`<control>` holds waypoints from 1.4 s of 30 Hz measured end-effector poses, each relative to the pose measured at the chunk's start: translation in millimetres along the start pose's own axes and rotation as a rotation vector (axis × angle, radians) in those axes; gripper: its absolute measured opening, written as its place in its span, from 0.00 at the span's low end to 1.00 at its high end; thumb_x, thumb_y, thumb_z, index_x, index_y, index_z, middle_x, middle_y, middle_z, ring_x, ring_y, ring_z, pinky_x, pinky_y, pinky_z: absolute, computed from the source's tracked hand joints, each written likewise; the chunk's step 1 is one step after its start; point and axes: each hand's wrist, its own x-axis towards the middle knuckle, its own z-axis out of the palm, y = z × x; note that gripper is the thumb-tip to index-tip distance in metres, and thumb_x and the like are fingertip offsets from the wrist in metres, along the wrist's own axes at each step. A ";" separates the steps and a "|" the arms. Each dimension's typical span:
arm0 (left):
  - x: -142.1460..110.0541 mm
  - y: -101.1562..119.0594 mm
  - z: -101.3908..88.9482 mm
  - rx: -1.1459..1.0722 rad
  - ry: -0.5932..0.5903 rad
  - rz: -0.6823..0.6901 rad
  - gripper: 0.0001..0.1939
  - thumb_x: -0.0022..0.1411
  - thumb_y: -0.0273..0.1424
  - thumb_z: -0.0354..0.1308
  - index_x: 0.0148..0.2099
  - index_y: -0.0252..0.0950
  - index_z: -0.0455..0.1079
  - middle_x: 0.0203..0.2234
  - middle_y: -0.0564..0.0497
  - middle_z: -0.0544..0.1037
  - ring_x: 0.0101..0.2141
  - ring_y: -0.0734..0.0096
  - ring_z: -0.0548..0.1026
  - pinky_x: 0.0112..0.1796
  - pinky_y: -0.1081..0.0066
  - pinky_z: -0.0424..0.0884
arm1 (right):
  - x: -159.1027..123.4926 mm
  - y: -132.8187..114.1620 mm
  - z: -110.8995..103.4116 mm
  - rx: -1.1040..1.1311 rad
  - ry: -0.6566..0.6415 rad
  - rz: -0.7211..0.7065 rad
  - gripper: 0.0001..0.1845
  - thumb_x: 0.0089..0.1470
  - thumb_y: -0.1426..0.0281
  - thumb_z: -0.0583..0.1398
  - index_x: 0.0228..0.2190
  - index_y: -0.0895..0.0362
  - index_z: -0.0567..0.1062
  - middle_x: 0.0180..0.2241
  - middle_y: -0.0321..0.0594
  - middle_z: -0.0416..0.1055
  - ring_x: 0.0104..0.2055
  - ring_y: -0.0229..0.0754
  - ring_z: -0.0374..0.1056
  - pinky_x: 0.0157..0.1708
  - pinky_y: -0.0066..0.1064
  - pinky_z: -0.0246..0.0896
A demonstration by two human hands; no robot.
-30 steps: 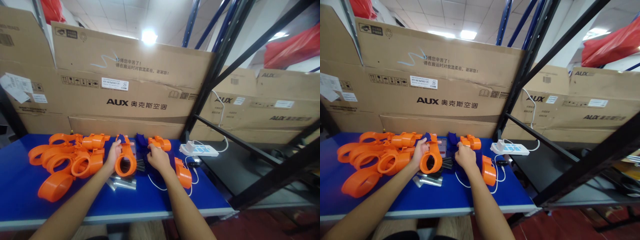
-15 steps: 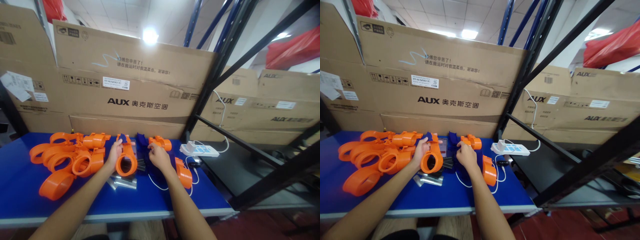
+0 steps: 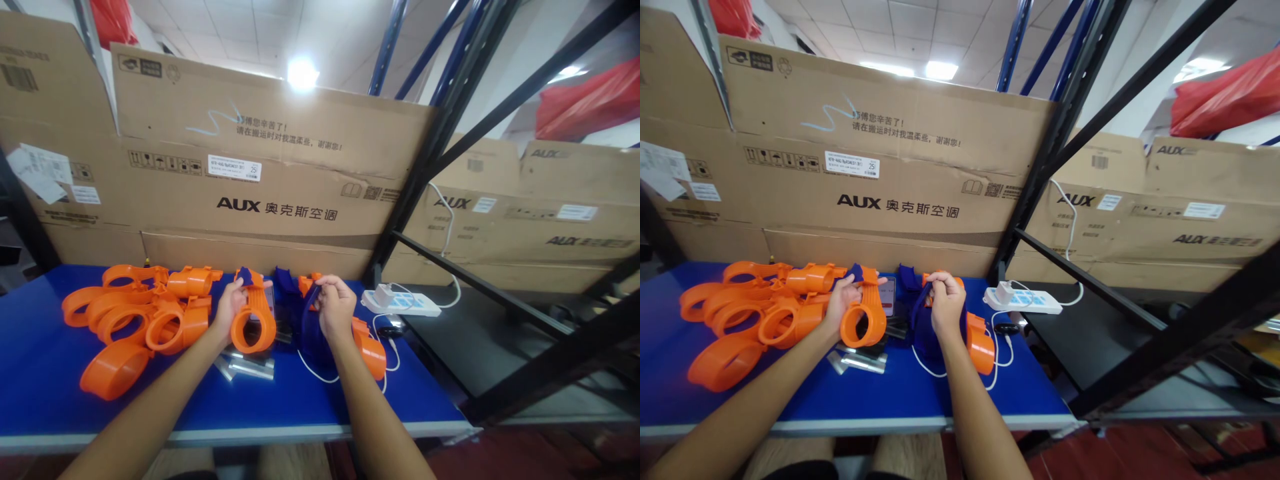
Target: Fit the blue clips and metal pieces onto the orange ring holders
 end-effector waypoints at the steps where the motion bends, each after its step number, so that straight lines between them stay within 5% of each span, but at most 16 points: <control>1: -0.7 -1.3 0.1 -0.006 -0.023 -0.023 0.30 0.63 0.42 0.55 0.63 0.31 0.68 0.46 0.35 0.82 0.41 0.48 0.82 0.39 0.58 0.78 | -1.1 -0.2 3.0 0.086 -0.032 0.041 0.04 0.52 0.66 0.60 0.29 0.53 0.72 0.18 0.27 0.57 0.17 0.33 0.53 0.17 0.25 0.52; 8: -8.9 -15.4 3.6 -0.009 -0.203 -0.213 0.30 0.59 0.39 0.58 0.62 0.33 0.69 0.46 0.36 0.82 0.47 0.44 0.80 0.45 0.54 0.76 | -12.4 -0.4 21.3 0.275 -0.228 0.209 0.06 0.51 0.65 0.61 0.29 0.52 0.69 0.21 0.29 0.59 0.21 0.35 0.59 0.18 0.25 0.58; 14: -5.8 -14.7 2.0 0.015 -0.135 -0.177 0.28 0.62 0.37 0.57 0.62 0.33 0.69 0.43 0.37 0.83 0.45 0.45 0.81 0.44 0.55 0.76 | -12.9 3.7 24.1 0.231 -0.186 0.197 0.06 0.50 0.65 0.62 0.28 0.52 0.70 0.24 0.31 0.61 0.23 0.36 0.58 0.22 0.26 0.58; 23: -7.3 -16.5 -8.5 -0.002 -0.212 -0.225 0.30 0.60 0.38 0.60 0.63 0.32 0.68 0.44 0.37 0.82 0.47 0.43 0.80 0.47 0.52 0.75 | -11.9 10.0 18.7 -0.031 -0.162 0.200 0.12 0.55 0.60 0.62 0.38 0.53 0.80 0.23 0.31 0.68 0.21 0.35 0.58 0.20 0.25 0.53; 27: -5.0 -11.5 -10.0 -0.029 -0.161 -0.170 0.30 0.60 0.40 0.59 0.61 0.31 0.69 0.44 0.37 0.82 0.47 0.44 0.80 0.46 0.53 0.76 | -14.9 4.7 20.5 -0.110 -0.311 0.138 0.19 0.56 0.57 0.64 0.47 0.51 0.80 0.45 0.40 0.79 0.45 0.45 0.74 0.42 0.34 0.70; 31: -2.4 -11.3 -16.2 -0.053 -0.151 -0.119 0.29 0.60 0.40 0.59 0.60 0.32 0.70 0.45 0.38 0.82 0.48 0.47 0.80 0.48 0.55 0.76 | -22.5 4.8 27.9 -0.120 -0.477 0.159 0.28 0.54 0.55 0.67 0.55 0.49 0.76 0.60 0.42 0.71 0.64 0.50 0.64 0.64 0.45 0.58; 34: -2.5 -13.4 -21.2 -0.077 -0.172 -0.085 0.29 0.59 0.40 0.60 0.60 0.33 0.70 0.46 0.39 0.82 0.50 0.47 0.79 0.51 0.54 0.74 | -28.7 6.9 31.3 -0.069 -0.551 0.231 0.29 0.56 0.54 0.66 0.57 0.48 0.74 0.61 0.41 0.70 0.66 0.50 0.62 0.67 0.46 0.53; 38: -5.1 -14.1 -19.7 -0.099 -0.241 -0.107 0.29 0.58 0.40 0.61 0.59 0.31 0.70 0.48 0.38 0.81 0.53 0.43 0.77 0.54 0.50 0.72 | -31.3 9.6 29.7 0.000 -0.638 0.362 0.28 0.59 0.56 0.62 0.60 0.45 0.71 0.60 0.38 0.71 0.63 0.54 0.67 0.61 0.51 0.63; 42: -5.0 -12.5 -13.6 -0.071 -0.248 -0.069 0.28 0.57 0.38 0.61 0.58 0.32 0.71 0.48 0.37 0.81 0.53 0.42 0.76 0.52 0.50 0.72 | -27.7 14.7 27.8 -0.095 -0.484 0.265 0.26 0.59 0.61 0.59 0.58 0.47 0.74 0.60 0.38 0.72 0.64 0.54 0.65 0.62 0.52 0.61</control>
